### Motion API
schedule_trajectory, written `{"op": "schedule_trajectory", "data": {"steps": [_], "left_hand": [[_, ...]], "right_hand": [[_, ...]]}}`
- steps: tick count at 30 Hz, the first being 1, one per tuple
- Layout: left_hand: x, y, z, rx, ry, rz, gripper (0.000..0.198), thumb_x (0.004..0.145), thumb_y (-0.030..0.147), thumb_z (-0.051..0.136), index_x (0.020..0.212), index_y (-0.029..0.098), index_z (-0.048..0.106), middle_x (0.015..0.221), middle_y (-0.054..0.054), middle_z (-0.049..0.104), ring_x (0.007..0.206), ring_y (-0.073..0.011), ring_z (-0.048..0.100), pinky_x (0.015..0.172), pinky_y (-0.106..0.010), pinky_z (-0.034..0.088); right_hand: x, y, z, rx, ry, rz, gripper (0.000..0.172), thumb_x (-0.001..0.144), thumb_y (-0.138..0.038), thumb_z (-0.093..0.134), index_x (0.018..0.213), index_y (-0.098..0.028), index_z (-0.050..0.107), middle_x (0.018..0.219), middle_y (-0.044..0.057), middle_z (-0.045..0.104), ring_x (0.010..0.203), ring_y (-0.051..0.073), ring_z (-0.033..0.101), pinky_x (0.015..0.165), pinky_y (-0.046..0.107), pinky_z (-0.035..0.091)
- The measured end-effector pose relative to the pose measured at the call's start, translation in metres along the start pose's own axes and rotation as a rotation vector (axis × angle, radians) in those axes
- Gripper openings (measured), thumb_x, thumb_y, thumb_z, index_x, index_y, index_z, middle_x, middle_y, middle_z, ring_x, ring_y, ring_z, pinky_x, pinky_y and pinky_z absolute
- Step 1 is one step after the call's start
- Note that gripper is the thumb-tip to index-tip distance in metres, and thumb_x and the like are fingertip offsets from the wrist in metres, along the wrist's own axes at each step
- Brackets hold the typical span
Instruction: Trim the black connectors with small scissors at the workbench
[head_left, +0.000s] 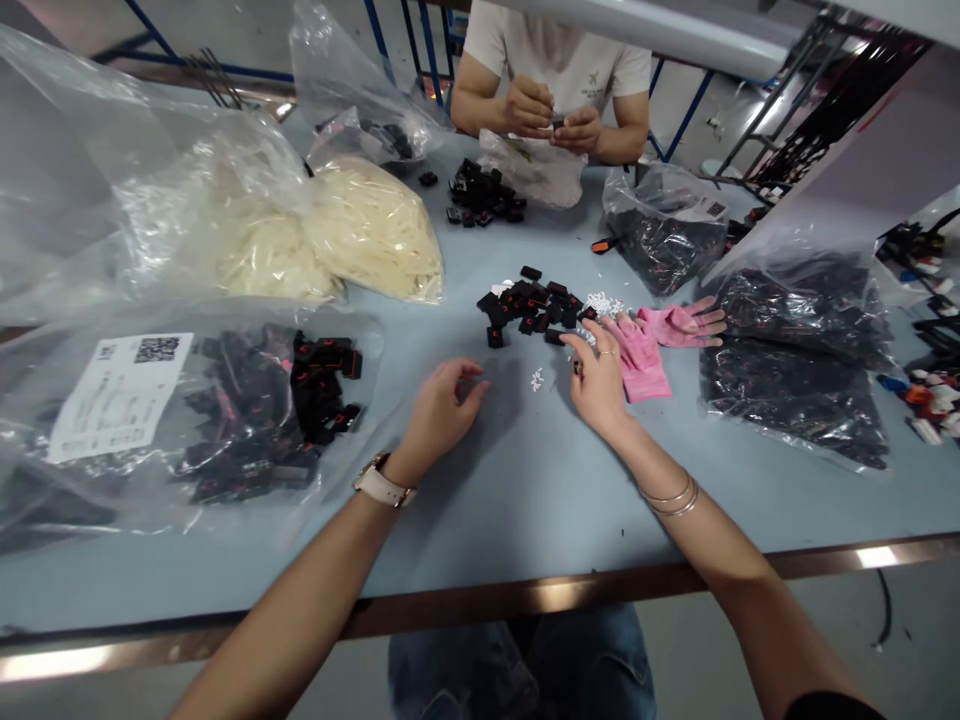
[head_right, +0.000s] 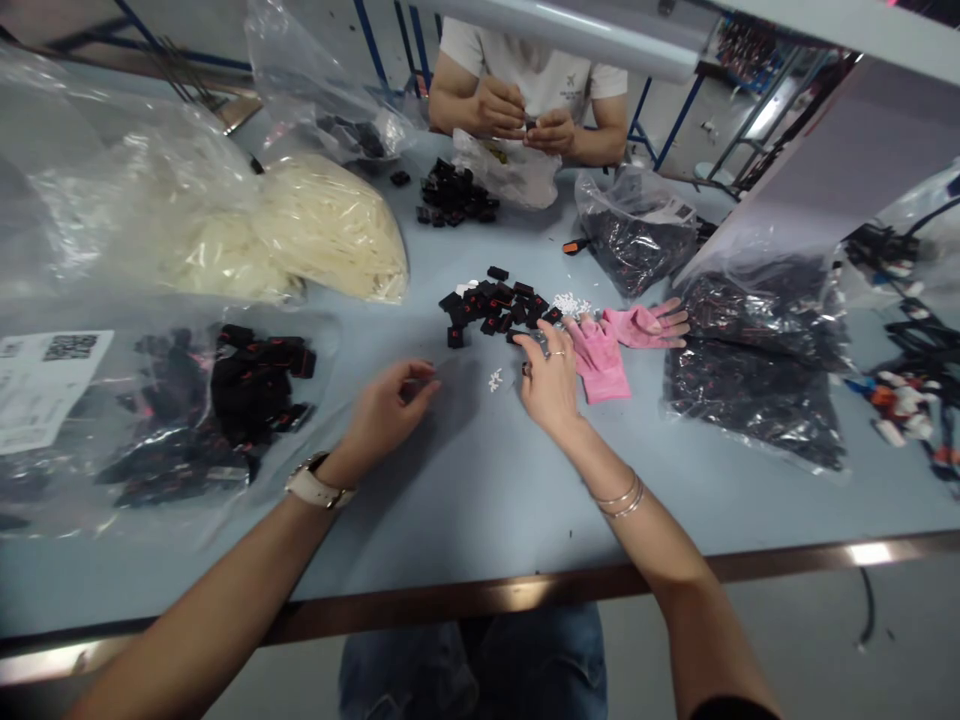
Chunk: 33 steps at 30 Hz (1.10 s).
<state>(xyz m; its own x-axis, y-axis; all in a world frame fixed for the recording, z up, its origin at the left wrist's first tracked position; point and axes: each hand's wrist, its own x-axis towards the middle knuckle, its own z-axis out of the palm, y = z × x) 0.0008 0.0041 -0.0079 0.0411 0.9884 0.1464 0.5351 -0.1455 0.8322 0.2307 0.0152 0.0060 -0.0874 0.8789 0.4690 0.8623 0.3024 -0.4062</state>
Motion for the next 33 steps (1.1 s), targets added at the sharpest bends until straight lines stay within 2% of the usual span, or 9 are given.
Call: {"op": "schedule_trajectory", "data": {"steps": [3,5,8,11,16,20,27,33], "left_hand": [[-0.004,0.002,0.002,0.139,-0.089,0.114,0.015,0.081,0.030,0.057,0.092,0.020,0.061,0.104,-0.009,0.067,0.077,-0.0196,0.059,0.067,-0.032,0.048],[-0.005,0.003,0.003,0.187,-0.117,0.139,0.015,0.083,0.028,0.056,0.094,0.020,0.061,0.103,-0.009,0.067,0.080,-0.0208,0.060,0.071,-0.033,0.049],[-0.006,0.003,0.004,0.235,-0.131,0.171,0.014,0.084,0.027,0.055,0.094,0.019,0.061,0.102,-0.010,0.067,0.086,-0.0236,0.061,0.078,-0.037,0.049],[-0.005,0.001,0.005,0.270,-0.137,0.199,0.013,0.084,0.027,0.055,0.094,0.020,0.060,0.102,-0.010,0.067,0.091,-0.0254,0.061,0.084,-0.040,0.048],[-0.006,-0.002,0.006,0.301,-0.144,0.249,0.014,0.086,0.027,0.052,0.095,0.020,0.060,0.108,-0.011,0.066,0.097,-0.0266,0.061,0.088,-0.042,0.048],[-0.007,-0.002,0.005,0.309,-0.143,0.283,0.015,0.087,0.027,0.052,0.096,0.020,0.060,0.110,-0.012,0.066,0.101,-0.0277,0.061,0.090,-0.043,0.047],[-0.006,-0.003,0.005,0.298,-0.131,0.316,0.014,0.088,0.026,0.051,0.096,0.020,0.061,0.105,-0.012,0.067,0.097,-0.0266,0.063,0.088,-0.041,0.049],[-0.007,-0.003,0.006,0.302,-0.129,0.319,0.015,0.088,0.027,0.050,0.095,0.019,0.061,0.104,-0.012,0.067,0.095,-0.0261,0.063,0.086,-0.041,0.050]], "right_hand": [[0.006,0.005,0.002,-0.182,-0.182,-0.039,0.054,0.083,-0.006,0.045,0.133,-0.024,0.055,0.147,0.013,0.039,0.136,0.036,0.029,0.106,0.059,0.031],[0.006,0.007,0.005,-0.240,-0.269,-0.057,0.057,0.084,-0.006,0.045,0.137,-0.025,0.051,0.150,0.013,0.036,0.139,0.039,0.022,0.106,0.063,0.028],[0.005,0.011,0.010,-0.271,-0.340,-0.088,0.055,0.085,-0.007,0.046,0.136,-0.024,0.052,0.149,0.013,0.038,0.140,0.040,0.019,0.108,0.065,0.023],[0.003,0.014,0.013,-0.265,-0.349,-0.115,0.053,0.085,-0.007,0.045,0.135,-0.024,0.054,0.143,0.013,0.045,0.137,0.037,0.023,0.109,0.063,0.022],[0.002,0.013,0.014,-0.200,-0.333,-0.147,0.048,0.084,-0.005,0.047,0.122,-0.028,0.066,0.127,0.010,0.055,0.125,0.031,0.034,0.104,0.053,0.033],[0.002,0.010,0.014,-0.140,-0.329,-0.182,0.044,0.082,-0.003,0.049,0.110,-0.027,0.072,0.117,0.010,0.059,0.118,0.028,0.039,0.101,0.046,0.037],[-0.003,0.007,0.016,-0.102,-0.375,-0.240,0.042,0.083,-0.003,0.047,0.112,-0.022,0.070,0.119,0.011,0.058,0.107,0.024,0.050,0.092,0.040,0.043],[-0.005,0.007,0.018,-0.047,-0.383,-0.209,0.040,0.081,-0.002,0.044,0.108,-0.018,0.069,0.120,0.012,0.057,0.101,0.022,0.056,0.086,0.035,0.047]]}}
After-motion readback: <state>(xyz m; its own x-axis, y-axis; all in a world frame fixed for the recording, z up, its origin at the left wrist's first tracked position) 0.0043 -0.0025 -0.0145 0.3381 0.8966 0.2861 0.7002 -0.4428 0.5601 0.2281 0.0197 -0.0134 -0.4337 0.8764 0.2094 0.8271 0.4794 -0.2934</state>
